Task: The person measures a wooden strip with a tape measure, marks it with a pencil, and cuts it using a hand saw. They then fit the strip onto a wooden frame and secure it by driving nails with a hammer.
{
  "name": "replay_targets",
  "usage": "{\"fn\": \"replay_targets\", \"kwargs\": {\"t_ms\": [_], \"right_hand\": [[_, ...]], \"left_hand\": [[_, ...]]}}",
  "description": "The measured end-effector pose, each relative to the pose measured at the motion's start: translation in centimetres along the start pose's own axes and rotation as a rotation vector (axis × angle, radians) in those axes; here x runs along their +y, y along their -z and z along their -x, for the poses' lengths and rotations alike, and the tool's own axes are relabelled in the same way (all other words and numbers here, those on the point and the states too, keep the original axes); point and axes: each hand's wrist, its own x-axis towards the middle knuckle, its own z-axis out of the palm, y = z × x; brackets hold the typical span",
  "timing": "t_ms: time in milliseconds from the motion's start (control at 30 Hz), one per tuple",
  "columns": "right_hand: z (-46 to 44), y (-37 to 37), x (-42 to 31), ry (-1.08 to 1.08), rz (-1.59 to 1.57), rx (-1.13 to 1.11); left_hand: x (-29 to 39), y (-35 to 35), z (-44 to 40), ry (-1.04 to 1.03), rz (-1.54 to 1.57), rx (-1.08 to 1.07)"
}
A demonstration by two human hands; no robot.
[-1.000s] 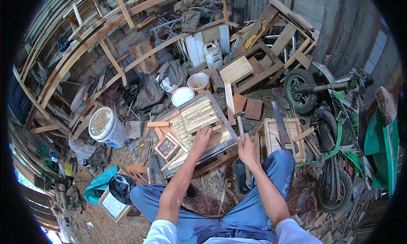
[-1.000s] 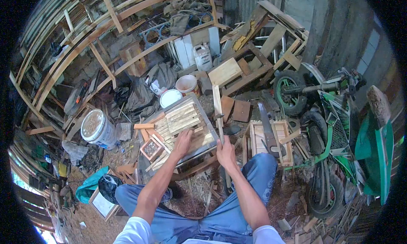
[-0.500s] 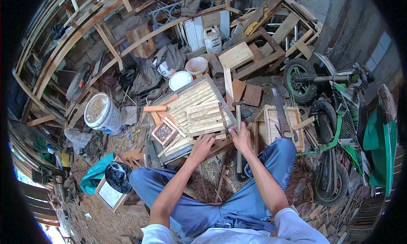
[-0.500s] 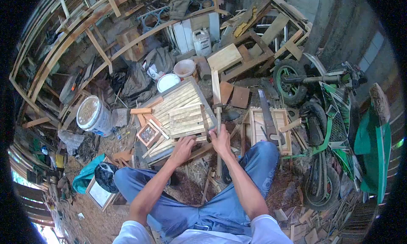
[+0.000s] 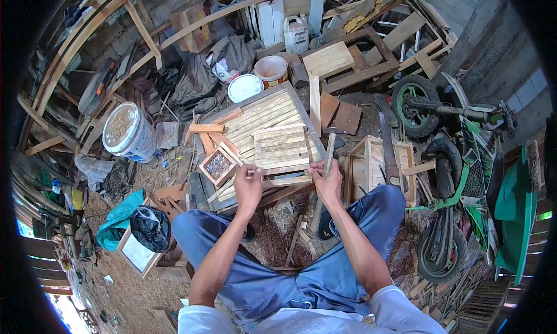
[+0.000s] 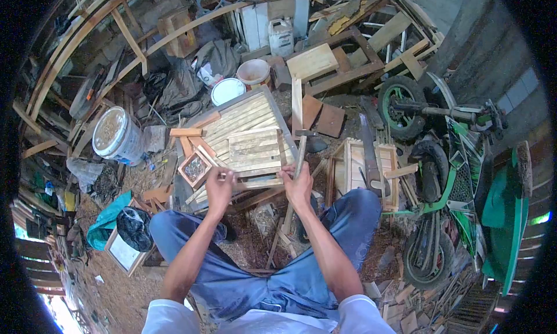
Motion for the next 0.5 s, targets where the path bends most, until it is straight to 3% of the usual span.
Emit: {"fn": "replay_targets", "kwargs": {"t_ms": [33, 267, 500], "right_hand": [[0.1, 0.1, -0.5, -0.006, -0.002, 0.001], [1.0, -0.5, -1.5, -0.015, 0.107, 0.060], [2.3, -0.5, -2.5, -0.027, 0.223, 0.051]], "left_hand": [[0.8, 0.9, 0.8, 0.104, 0.061, -0.045], [-3.0, -0.8, 2.6, 0.125, 0.353, 0.026], [-1.9, -0.9, 4.3, 0.086, 0.233, 0.110]]}}
